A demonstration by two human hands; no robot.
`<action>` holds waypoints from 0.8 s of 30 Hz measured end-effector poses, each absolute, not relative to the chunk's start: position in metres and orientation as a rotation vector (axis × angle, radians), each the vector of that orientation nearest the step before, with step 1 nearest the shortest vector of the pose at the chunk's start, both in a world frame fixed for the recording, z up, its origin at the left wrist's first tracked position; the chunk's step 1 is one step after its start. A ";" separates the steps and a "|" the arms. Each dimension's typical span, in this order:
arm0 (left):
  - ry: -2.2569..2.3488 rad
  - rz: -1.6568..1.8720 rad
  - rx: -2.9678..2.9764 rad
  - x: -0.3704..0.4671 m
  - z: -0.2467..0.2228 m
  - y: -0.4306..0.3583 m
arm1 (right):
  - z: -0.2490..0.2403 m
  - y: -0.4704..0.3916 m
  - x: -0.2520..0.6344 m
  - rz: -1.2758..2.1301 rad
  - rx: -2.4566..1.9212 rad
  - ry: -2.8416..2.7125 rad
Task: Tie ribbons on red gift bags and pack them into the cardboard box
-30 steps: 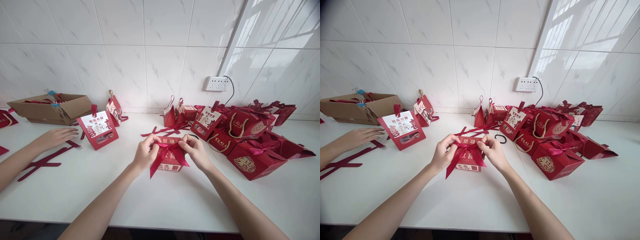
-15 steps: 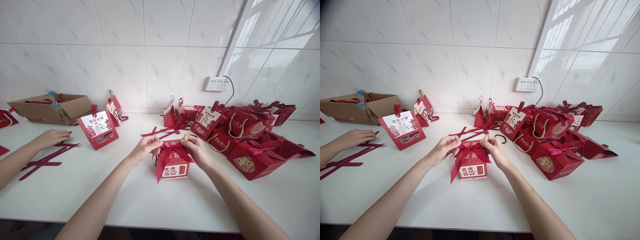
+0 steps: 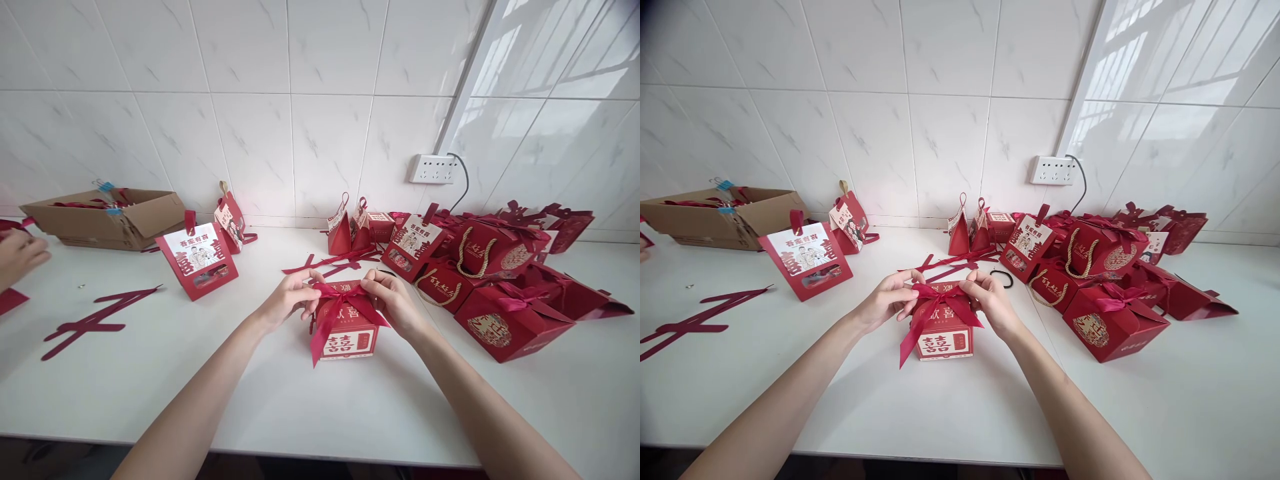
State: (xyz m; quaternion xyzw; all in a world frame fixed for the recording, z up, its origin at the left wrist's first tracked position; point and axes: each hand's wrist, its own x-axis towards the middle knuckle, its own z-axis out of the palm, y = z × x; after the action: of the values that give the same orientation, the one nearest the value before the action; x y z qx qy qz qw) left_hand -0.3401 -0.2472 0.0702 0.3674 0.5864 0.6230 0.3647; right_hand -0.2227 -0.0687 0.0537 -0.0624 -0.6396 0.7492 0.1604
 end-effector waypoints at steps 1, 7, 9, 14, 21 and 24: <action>1.498 1.598 0.953 -0.340 0.070 -0.247 | 0.054 -0.069 -0.223 2.136 -0.182 -1.829; 1.630 1.581 0.931 -0.338 0.070 -0.245 | 0.053 -0.068 -0.224 2.127 -0.219 -1.813; 1.640 1.586 0.944 -0.337 0.070 -0.244 | 0.052 -0.068 -0.224 2.164 -0.216 -1.781; 1.753 1.753 0.957 -0.335 0.068 -0.243 | 0.052 -0.070 -0.224 2.169 -0.196 -1.719; 1.999 1.709 0.894 -0.335 0.067 -0.241 | 0.054 -0.075 -0.226 2.029 -0.316 -1.837; 2.108 1.656 0.776 -0.339 0.067 -0.240 | 0.054 -0.075 -0.227 2.054 -0.328 -1.830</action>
State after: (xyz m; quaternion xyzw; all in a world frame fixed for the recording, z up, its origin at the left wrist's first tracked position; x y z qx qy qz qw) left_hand -0.3389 -0.2403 0.0668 0.2738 0.7437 0.5844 0.1746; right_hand -0.2270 -0.0749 0.0536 -0.1163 -0.6493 0.7285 0.1846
